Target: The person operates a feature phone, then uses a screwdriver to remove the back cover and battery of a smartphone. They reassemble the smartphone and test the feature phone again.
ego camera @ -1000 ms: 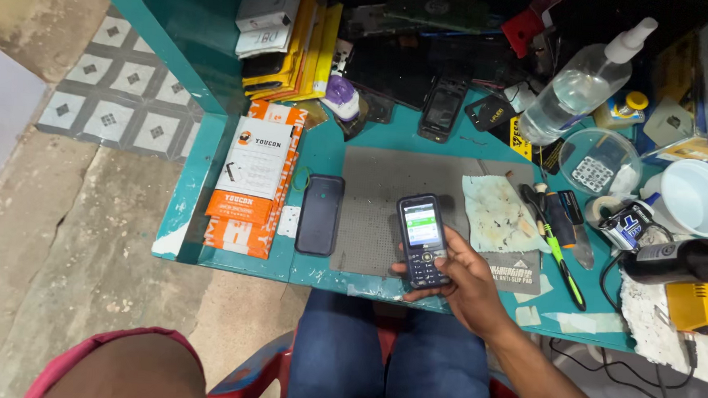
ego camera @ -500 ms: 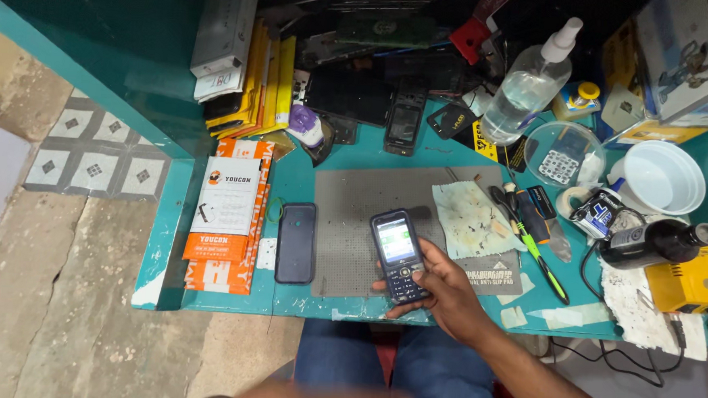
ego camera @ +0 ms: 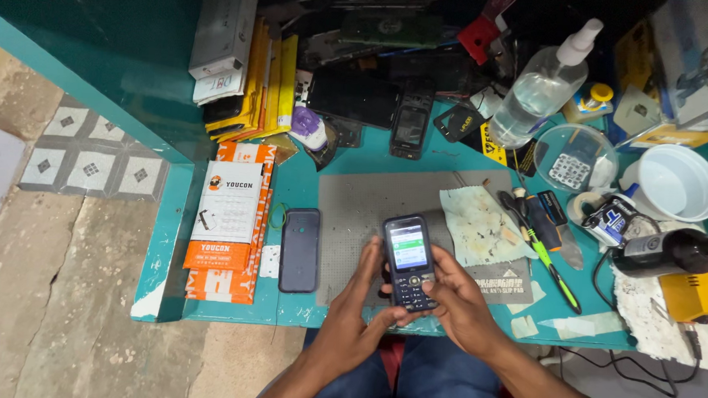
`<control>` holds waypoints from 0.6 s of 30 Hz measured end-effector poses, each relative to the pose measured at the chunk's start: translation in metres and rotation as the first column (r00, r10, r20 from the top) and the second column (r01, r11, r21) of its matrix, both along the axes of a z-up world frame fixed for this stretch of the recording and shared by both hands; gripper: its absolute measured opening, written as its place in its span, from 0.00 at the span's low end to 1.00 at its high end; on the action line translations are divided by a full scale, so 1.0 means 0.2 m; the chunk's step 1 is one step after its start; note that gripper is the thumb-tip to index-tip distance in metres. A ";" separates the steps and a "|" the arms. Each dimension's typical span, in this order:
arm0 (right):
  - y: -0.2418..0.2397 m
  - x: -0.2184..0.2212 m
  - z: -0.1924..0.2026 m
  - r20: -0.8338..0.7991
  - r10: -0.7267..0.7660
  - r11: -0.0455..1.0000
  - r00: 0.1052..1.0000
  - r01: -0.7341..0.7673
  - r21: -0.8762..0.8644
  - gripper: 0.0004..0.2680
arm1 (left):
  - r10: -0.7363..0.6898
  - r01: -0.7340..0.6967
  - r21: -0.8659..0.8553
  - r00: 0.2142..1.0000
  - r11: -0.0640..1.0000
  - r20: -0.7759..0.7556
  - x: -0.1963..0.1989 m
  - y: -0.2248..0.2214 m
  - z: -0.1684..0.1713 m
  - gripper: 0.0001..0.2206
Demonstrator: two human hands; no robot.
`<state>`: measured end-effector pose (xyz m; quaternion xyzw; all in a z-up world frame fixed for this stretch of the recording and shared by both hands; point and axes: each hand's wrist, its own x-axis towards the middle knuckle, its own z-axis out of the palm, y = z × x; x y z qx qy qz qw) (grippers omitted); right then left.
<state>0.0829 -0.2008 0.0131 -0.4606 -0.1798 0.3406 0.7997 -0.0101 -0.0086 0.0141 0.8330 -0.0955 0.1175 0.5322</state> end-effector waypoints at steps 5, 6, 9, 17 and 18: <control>-0.02 0.00 -0.09 -0.031 -0.063 0.998 0.998 0.064 0.020 0.22 | -0.063 0.071 0.062 0.992 0.996 -0.114 0.01 0.01 -0.02 0.51; -0.03 0.00 -0.11 -0.049 -0.073 0.997 0.996 0.075 0.036 0.22 | -0.077 0.084 0.045 0.989 0.995 -0.129 0.02 0.01 -0.02 0.52; -0.04 0.00 -0.15 -0.062 -0.071 0.997 0.996 0.074 0.038 0.23 | -0.065 0.060 0.081 0.996 0.995 0.064 0.01 0.02 -0.04 0.52; -0.06 -0.01 -0.15 -0.073 -0.047 0.997 0.996 0.052 0.059 0.21 | -0.062 0.060 0.099 0.998 0.993 0.020 0.01 0.02 -0.04 0.49; -0.07 -0.01 -0.15 -0.076 -0.048 0.998 0.996 0.051 0.045 0.21 | -0.058 0.057 0.102 0.998 0.993 0.004 0.01 0.02 -0.04 0.48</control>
